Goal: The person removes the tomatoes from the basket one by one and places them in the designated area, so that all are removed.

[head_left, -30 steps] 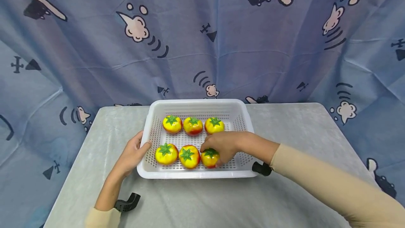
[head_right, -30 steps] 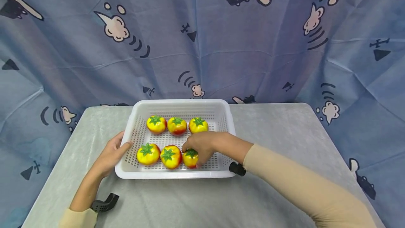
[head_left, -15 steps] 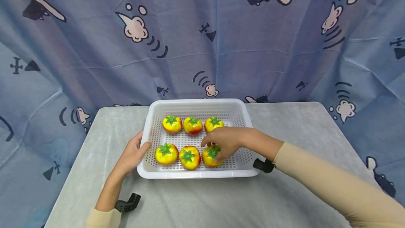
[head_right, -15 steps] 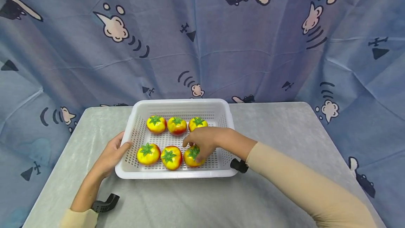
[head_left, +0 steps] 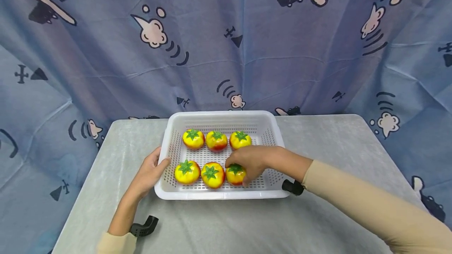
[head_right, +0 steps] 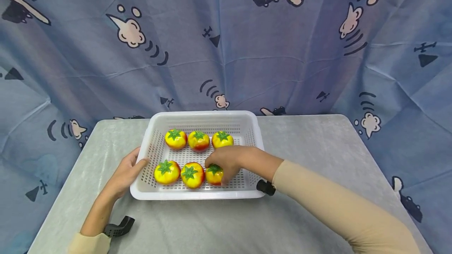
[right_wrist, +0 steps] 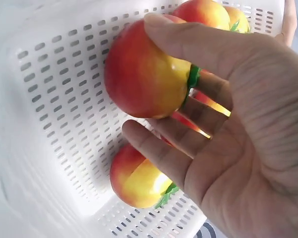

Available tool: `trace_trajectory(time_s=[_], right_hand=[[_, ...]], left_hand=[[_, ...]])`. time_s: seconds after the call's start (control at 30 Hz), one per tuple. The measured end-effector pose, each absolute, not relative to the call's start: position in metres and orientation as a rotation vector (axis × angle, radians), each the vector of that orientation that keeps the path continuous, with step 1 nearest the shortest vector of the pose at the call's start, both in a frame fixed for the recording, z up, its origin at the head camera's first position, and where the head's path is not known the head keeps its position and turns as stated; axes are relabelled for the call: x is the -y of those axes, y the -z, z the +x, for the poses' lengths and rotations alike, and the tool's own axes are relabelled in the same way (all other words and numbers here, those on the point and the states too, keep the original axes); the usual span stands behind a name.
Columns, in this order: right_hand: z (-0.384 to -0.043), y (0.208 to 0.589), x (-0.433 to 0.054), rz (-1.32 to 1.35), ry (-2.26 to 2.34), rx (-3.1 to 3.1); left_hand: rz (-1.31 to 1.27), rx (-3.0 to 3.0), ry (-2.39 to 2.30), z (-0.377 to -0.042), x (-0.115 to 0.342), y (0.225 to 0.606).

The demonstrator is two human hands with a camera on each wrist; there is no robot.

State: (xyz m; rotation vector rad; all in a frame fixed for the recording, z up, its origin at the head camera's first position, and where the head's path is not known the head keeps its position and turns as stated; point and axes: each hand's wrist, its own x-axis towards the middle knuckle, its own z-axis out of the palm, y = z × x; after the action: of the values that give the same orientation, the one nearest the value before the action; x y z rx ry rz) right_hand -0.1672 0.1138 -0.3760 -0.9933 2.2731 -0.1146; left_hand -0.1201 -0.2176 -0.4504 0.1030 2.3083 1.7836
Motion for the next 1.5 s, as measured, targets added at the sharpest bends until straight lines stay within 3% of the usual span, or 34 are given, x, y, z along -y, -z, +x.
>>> trace_trajectory(time_s=[0.9, 1.5], right_hand=[[-0.155, 0.355, -0.152, -1.000, 0.492, -2.548], [-0.141, 0.354, -0.202, -0.787, 0.920, -2.840]], left_hand=[[0.106, -2.318, -1.767, -0.117, 0.218, 0.454], [0.002, -2.252, -1.837, -0.114, 0.210, 0.451]])
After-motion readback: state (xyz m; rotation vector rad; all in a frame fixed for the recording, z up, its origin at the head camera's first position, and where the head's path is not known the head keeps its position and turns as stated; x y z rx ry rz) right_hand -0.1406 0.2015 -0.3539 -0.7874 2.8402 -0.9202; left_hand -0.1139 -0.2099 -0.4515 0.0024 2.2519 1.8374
